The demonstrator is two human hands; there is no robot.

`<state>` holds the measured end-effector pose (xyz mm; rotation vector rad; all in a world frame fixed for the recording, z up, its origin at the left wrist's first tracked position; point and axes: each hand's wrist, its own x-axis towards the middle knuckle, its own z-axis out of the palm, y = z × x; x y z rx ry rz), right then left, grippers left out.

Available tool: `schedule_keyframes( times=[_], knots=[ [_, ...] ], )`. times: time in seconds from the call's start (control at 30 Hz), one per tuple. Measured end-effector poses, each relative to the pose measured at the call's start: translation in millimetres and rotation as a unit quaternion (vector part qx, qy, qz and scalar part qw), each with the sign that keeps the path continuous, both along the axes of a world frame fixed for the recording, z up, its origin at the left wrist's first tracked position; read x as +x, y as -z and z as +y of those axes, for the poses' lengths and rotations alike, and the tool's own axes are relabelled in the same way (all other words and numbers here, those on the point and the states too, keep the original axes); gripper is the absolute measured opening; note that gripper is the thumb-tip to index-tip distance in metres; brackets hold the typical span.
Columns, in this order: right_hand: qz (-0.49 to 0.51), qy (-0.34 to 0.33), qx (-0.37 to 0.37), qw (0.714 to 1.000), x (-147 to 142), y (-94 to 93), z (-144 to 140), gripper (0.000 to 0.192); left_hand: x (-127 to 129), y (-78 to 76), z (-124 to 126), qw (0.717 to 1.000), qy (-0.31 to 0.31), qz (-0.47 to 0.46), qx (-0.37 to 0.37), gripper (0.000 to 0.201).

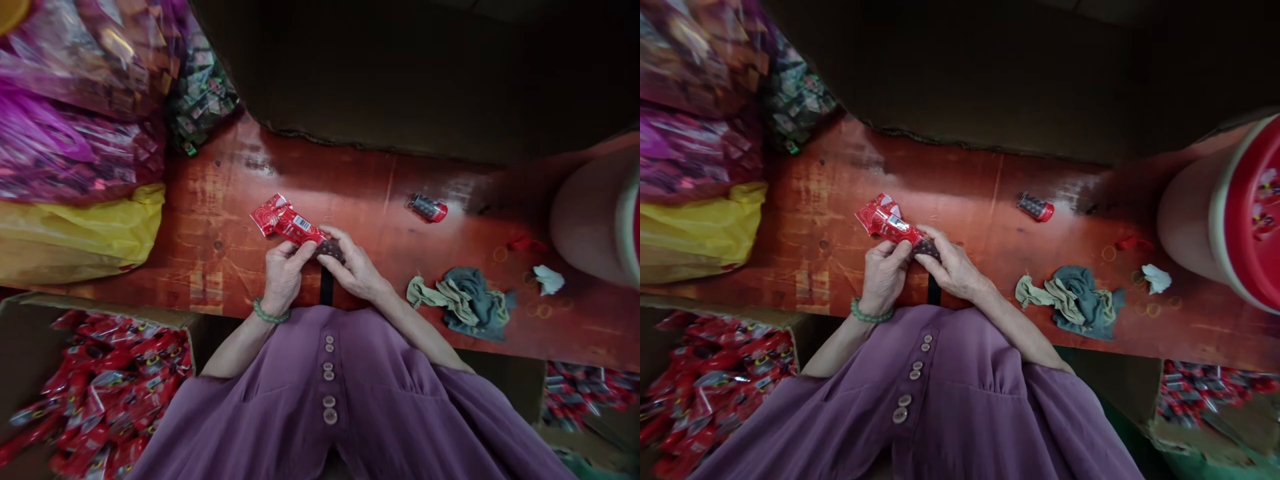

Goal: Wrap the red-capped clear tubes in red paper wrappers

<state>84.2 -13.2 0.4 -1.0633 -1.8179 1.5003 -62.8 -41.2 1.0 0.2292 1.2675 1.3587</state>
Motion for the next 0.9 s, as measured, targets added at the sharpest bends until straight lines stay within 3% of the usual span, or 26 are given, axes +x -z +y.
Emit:
schedule_keyframes(
  times=[0.13,0.37,0.43,0.57,0.73,0.9],
  knots=[
    [0.071,0.008,-0.107,0.992,-3.8,3.5,-0.5,0.048,0.1,1.2,2.6,1.0,0.01,-0.009,0.008,0.039],
    [0.028,0.015,-0.003,0.999,-7.9,1.8,3.4,0.04,-1.2,1.3,6.7,0.998,-0.03,-0.018,0.051,0.035],
    [0.032,0.013,-0.016,0.999,-8.7,2.9,3.2,0.043,-0.4,0.7,6.3,0.999,0.005,-0.011,0.053,0.033],
    [0.104,0.014,-0.112,0.988,-13.2,3.9,1.5,0.046,-0.1,-1.8,5.9,0.996,0.075,0.001,0.058,0.031],
    [0.099,-0.008,-0.146,0.984,-14.0,-1.7,2.4,0.05,-9.3,-5.1,11.0,0.997,0.044,-0.027,0.064,0.03],
    [0.118,-0.02,-0.129,0.984,-12.5,3.6,-2.0,0.042,-15.0,-4.9,5.3,0.998,0.028,-0.034,0.05,0.031]
  ],
)
